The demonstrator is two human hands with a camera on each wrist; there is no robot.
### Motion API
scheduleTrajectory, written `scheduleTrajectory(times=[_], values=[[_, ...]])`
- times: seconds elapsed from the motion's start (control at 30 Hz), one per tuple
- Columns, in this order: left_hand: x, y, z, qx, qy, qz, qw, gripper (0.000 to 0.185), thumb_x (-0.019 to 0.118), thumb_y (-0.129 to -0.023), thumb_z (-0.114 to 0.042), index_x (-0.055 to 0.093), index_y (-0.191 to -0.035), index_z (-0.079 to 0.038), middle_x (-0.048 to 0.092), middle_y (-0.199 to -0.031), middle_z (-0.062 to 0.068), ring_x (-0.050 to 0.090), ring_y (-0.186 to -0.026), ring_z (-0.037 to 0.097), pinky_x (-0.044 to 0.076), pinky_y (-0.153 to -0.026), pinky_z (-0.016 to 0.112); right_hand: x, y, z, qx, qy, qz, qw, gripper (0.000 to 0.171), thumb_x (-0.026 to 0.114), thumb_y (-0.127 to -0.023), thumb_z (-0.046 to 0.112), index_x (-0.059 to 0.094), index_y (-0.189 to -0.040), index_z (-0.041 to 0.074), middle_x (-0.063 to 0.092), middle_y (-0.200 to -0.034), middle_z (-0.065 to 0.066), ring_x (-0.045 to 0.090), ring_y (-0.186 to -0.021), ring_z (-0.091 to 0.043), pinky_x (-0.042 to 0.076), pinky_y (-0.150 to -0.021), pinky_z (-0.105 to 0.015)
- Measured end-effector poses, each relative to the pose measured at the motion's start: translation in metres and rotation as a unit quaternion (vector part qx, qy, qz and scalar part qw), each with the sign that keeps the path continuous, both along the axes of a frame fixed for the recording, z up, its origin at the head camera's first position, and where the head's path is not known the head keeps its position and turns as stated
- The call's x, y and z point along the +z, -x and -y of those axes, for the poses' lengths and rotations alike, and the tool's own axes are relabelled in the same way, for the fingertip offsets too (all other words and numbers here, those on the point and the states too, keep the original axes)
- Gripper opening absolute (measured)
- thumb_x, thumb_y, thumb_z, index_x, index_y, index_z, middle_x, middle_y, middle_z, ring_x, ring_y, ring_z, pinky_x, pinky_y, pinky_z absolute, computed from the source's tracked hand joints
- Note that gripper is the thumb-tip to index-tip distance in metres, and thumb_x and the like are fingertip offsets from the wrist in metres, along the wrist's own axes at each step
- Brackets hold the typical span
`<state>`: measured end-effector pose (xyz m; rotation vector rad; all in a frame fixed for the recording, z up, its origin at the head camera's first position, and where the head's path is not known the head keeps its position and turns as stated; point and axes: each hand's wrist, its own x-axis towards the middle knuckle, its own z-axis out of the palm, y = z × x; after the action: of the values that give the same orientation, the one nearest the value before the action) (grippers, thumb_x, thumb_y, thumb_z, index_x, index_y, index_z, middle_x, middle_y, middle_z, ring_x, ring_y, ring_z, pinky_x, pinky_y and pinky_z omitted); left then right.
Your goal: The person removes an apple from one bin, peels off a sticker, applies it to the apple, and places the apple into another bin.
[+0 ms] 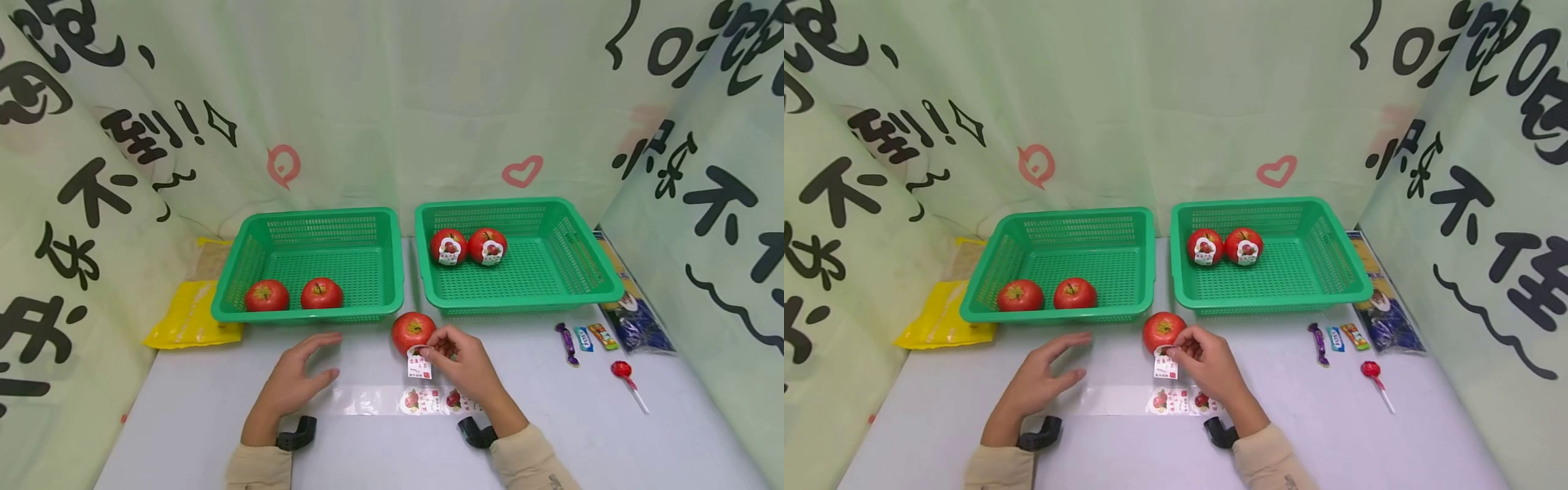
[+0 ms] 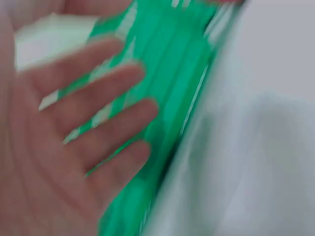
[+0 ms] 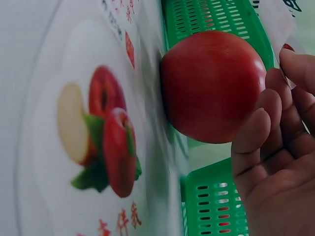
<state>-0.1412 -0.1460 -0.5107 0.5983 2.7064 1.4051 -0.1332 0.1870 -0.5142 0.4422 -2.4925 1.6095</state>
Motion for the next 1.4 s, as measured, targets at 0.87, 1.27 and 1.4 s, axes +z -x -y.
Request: scheduleTrajectory(times=[0.87, 1.27, 1.4], values=[[-0.008, 0.019, -0.121, 0.054, -0.094, -0.039, 0.9933, 0.040, 0.084, -0.090, -0.017, 0.076, -0.128, -0.008, 0.073, -0.133, 0.011, 0.069, -0.121, 0.028, 0.062, -0.097, 0.049, -0.004, 0.008, 0.009, -0.041, -0.031, -0.031, 0.998, 0.013, 0.082, -0.092, 0.011, 0.069, -0.094, 0.013, 0.065, -0.077, 0.004, 0.055, -0.068, -0.003, 0.049, -0.058, -0.020], [-0.014, 0.018, -0.122, 0.063, -0.158, -0.005, 0.9854, 0.039, 0.086, -0.088, -0.010, 0.077, -0.126, -0.006, 0.072, -0.135, 0.012, 0.069, -0.124, 0.031, 0.063, -0.097, 0.040, -0.007, 0.009, 0.013, -0.078, -0.078, -0.088, 0.990, 0.025, 0.087, -0.086, 0.008, 0.069, -0.103, 0.006, 0.062, -0.078, 0.002, 0.053, -0.067, -0.004, 0.050, -0.058, -0.021], [-0.015, 0.019, -0.123, 0.060, -0.164, -0.006, 0.9846, 0.039, 0.086, -0.088, -0.010, 0.077, -0.126, -0.005, 0.071, -0.135, 0.013, 0.069, -0.124, 0.032, 0.062, -0.097, 0.040, -0.009, 0.010, 0.011, -0.100, -0.092, -0.089, 0.987, 0.034, 0.089, -0.085, 0.015, 0.072, -0.112, 0.005, 0.066, -0.094, -0.005, 0.060, -0.073, -0.014, 0.054, -0.061, -0.024]])
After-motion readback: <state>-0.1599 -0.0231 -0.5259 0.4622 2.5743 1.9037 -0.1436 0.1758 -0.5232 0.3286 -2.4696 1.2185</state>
